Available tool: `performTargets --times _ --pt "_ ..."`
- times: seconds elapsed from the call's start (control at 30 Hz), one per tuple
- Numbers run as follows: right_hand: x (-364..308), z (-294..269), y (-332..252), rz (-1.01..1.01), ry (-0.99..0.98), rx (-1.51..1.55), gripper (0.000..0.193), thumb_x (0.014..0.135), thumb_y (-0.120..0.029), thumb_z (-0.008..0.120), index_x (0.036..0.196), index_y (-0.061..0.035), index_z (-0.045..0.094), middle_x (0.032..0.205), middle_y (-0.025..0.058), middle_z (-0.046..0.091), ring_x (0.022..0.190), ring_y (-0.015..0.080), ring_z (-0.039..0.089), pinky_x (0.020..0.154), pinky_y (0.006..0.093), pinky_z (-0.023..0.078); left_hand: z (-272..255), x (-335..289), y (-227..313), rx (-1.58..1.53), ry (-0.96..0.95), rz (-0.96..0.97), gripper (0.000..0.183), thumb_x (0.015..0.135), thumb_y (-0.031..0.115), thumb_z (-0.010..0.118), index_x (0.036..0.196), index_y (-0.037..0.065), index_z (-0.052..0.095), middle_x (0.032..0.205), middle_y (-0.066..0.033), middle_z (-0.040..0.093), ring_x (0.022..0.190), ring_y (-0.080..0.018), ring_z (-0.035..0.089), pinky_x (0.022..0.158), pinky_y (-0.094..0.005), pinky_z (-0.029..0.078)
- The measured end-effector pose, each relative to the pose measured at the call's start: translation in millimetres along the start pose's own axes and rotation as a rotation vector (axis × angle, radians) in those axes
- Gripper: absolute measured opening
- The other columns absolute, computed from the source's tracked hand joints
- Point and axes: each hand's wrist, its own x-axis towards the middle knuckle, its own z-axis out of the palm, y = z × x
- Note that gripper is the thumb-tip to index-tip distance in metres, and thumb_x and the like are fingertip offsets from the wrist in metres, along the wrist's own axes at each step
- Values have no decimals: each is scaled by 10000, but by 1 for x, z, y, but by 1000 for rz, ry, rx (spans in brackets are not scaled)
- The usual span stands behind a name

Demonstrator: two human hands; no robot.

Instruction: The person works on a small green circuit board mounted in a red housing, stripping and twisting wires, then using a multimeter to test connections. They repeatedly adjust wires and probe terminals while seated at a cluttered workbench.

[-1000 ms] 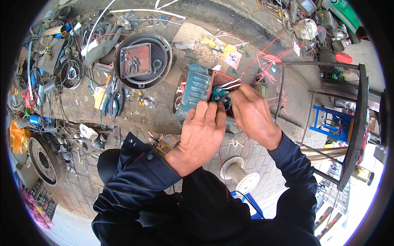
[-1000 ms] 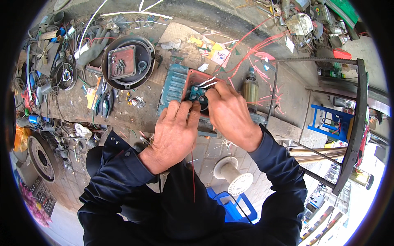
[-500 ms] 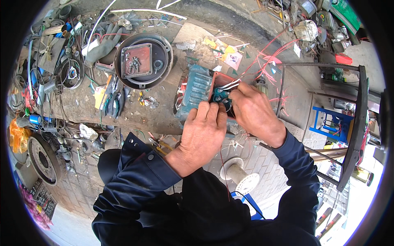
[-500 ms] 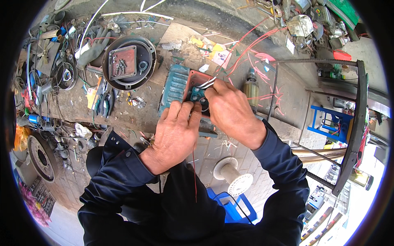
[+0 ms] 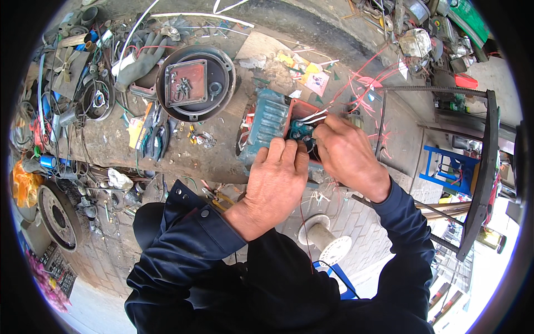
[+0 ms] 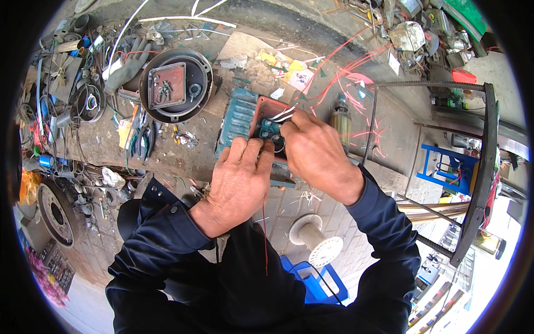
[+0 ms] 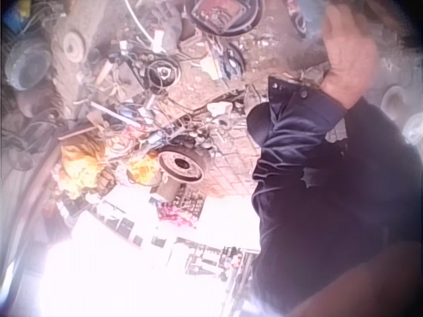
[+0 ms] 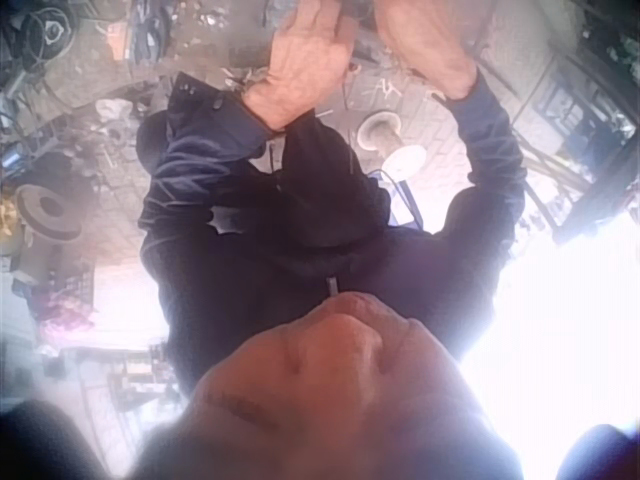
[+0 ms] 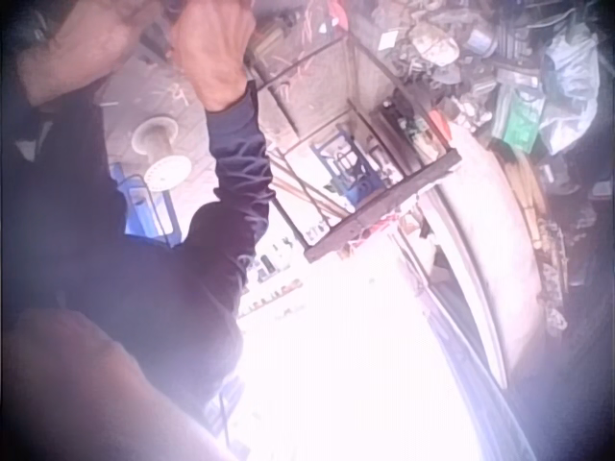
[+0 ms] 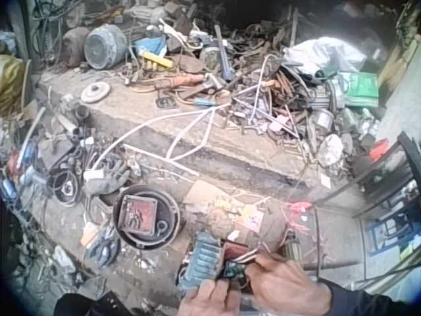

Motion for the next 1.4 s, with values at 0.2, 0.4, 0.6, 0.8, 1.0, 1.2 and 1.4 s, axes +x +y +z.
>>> performTargets --times 0.2,0.4,0.6,0.8,1.0,1.2,1.4 --pt "-4 -2 -3 107 -20 134 21 921 -9 682 923 6 666 929 203 662 813 465 677 721 537 542 -3 2 -1 -67 20 -24 561 761 59 741 1306 -60 678 1181 -146 621 1091 -340 586 915 -432 543" --pt "-15 6 -17 136 30 194 38 925 -24 679 944 5 664 924 221 678 812 462 695 711 551 554 -5 4 -4 -185 22 -59 571 752 35 757 1313 -43 680 1174 -140 613 1089 -347 585 936 -432 550" --pt "-25 15 -17 280 84 405 63 935 -29 695 984 9 705 928 229 706 828 469 705 727 526 567 -7 3 -2 -186 18 -53 582 745 34 759 1315 -51 680 1183 -142 610 1096 -350 579 934 -431 549" --pt "-31 22 -12 297 119 453 151 959 -7 684 1087 31 755 983 196 752 809 327 732 735 397 567 -10 3 -7 -205 -8 -13 591 730 27 749 1309 -68 681 1184 -154 607 1078 -357 570 929 -442 536" --pt "-33 25 -13 331 125 476 152 978 -10 677 1097 35 760 972 169 771 825 226 734 747 361 563 -12 5 -13 -296 -51 -16 526 750 11 731 1271 -60 697 1150 -165 628 1053 -375 573 929 -438 533" --pt "-32 30 -14 498 0 791 148 1023 -13 663 1112 63 753 1011 83 794 920 87 687 795 294 567 -11 7 -16 -301 -48 -51 471 796 -5 706 1266 -35 714 1123 -144 658 1018 -377 588 930 -433 541" --pt "-38 30 -12 511 17 798 169 1032 -3 653 1143 76 753 1042 100 803 973 108 715 871 287 581 -9 6 -4 -178 5 -64 527 775 0 721 1299 -52 696 1169 -145 634 1075 -363 588 939 -434 549"
